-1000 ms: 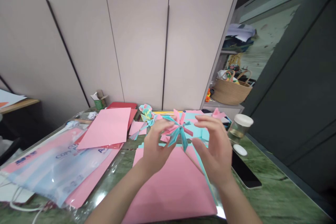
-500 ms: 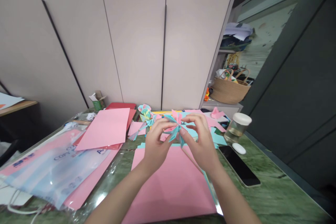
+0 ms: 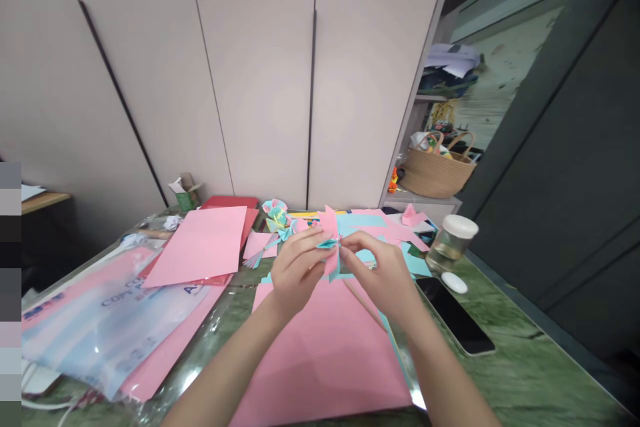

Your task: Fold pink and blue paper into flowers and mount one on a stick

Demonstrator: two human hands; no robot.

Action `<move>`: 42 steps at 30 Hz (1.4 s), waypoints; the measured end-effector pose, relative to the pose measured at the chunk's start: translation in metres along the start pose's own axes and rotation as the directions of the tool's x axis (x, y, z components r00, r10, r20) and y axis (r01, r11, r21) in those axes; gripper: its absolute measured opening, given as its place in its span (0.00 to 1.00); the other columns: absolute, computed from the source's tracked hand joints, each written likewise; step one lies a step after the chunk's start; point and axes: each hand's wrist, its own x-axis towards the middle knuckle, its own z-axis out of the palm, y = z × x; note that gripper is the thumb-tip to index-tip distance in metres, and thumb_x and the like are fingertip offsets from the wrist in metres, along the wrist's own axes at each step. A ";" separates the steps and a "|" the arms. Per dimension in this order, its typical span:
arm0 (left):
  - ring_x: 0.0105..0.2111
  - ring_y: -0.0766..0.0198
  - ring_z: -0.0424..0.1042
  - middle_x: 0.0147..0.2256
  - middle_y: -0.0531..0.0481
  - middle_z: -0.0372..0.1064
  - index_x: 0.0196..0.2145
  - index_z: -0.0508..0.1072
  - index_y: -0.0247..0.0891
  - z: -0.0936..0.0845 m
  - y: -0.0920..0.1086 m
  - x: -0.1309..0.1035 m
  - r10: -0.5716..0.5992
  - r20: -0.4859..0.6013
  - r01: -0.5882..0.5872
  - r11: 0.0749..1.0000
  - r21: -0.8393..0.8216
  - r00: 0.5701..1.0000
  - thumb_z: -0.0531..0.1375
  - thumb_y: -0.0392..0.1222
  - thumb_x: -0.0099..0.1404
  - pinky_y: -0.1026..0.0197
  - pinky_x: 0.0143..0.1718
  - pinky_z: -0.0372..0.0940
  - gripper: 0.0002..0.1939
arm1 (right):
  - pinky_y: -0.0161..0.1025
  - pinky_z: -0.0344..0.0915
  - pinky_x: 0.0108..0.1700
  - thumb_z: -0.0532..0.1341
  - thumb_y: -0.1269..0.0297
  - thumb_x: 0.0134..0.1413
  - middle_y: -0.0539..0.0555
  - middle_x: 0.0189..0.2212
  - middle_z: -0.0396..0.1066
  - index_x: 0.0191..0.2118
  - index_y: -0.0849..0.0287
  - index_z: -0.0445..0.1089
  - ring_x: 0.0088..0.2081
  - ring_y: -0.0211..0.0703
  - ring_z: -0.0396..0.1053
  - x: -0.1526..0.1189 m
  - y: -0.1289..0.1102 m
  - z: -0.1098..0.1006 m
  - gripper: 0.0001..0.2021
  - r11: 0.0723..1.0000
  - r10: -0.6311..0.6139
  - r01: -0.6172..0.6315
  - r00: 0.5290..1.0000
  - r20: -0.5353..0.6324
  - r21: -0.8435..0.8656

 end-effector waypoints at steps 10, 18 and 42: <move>0.46 0.58 0.72 0.38 0.47 0.75 0.37 0.72 0.37 0.002 -0.004 -0.007 0.130 -0.037 -0.130 0.991 0.000 0.991 0.61 0.29 0.59 0.53 0.43 0.72 0.08 | 0.31 0.61 0.34 0.55 0.69 0.54 0.45 0.24 0.69 0.27 0.57 0.66 0.28 0.33 0.67 -0.002 -0.006 -0.001 0.07 0.998 -0.043 0.042 0.999 -0.026 -0.039; 0.47 0.61 0.71 0.36 0.50 0.75 0.41 0.72 0.36 -0.003 0.002 -0.003 0.212 0.016 -0.213 0.976 0.042 0.977 0.58 0.29 0.62 0.56 0.44 0.73 0.10 | 0.31 0.61 0.31 0.56 0.70 0.52 0.45 0.21 0.67 0.25 0.56 0.66 0.24 0.33 0.64 -0.002 -0.001 -0.001 0.06 0.990 -0.123 0.117 0.991 -0.061 -0.083; 0.40 0.60 0.73 0.37 0.47 0.72 0.36 0.76 0.40 0.006 0.005 0.008 -0.606 0.165 0.620 0.700 -0.354 0.778 0.65 0.36 0.54 0.59 0.37 0.71 0.09 | 0.33 0.59 0.29 0.58 0.67 0.50 0.44 0.21 0.60 0.32 0.56 0.61 0.24 0.34 0.59 0.009 0.013 0.007 0.03 1.000 -0.022 0.023 0.987 -0.157 0.004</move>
